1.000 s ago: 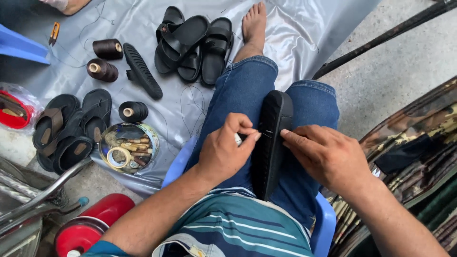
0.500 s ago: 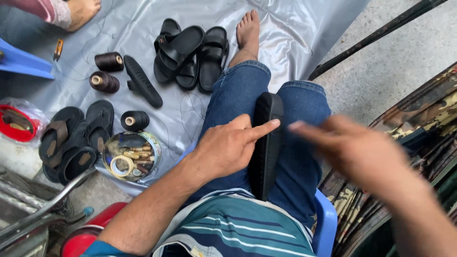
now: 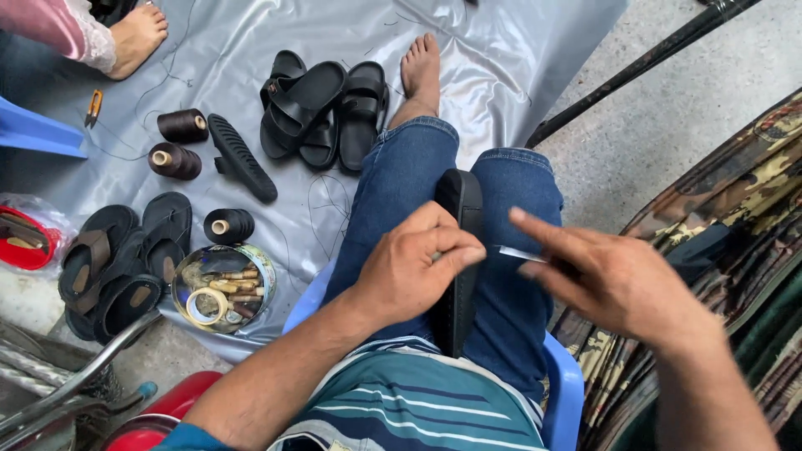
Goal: Hand-stitching the sole of a black sandal using a needle and thread at a shoe repair station.
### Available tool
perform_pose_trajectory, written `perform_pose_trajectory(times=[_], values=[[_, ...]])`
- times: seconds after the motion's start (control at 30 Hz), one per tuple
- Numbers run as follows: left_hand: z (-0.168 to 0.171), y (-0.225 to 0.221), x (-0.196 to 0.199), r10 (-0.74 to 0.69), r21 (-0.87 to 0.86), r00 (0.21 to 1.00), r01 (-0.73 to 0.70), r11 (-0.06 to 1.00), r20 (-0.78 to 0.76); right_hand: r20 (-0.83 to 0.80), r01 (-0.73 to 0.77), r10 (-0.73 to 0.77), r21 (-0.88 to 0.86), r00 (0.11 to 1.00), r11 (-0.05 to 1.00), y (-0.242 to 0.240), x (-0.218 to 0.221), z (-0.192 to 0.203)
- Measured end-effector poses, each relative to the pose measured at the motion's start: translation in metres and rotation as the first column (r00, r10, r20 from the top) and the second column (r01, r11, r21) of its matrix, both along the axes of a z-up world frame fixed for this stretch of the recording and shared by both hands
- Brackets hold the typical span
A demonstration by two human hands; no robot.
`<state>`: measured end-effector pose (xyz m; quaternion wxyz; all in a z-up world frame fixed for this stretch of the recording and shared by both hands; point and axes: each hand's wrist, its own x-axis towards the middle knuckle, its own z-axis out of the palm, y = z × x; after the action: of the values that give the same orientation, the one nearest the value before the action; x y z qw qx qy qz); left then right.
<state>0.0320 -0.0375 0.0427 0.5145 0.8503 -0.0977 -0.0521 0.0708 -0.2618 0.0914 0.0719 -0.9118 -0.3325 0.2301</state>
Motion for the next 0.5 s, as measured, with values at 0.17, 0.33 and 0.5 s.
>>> perform_pose_trajectory(times=[0.17, 0.33, 0.5], values=[[-0.010, -0.001, -0.003, 0.074, -0.351, 0.990, -0.112, 0.930, -0.119, -0.256, 0.299, -0.178, 0.580, 0.950, 0.758, 0.037, -0.011, -0.036], [-0.007, 0.001, -0.027, 0.083, -0.096, 0.997, -0.082, 0.992, 0.004, -0.017, 0.225, -0.235, 0.368, 0.972, 0.902, 0.029, -0.011, -0.022], [-0.017, -0.002, -0.034, 0.056, 0.027, 0.990, -0.060, 0.998, 0.130, -0.047, 0.269, -0.265, 0.224, 0.963, 0.937, 0.019, -0.015, -0.036]])
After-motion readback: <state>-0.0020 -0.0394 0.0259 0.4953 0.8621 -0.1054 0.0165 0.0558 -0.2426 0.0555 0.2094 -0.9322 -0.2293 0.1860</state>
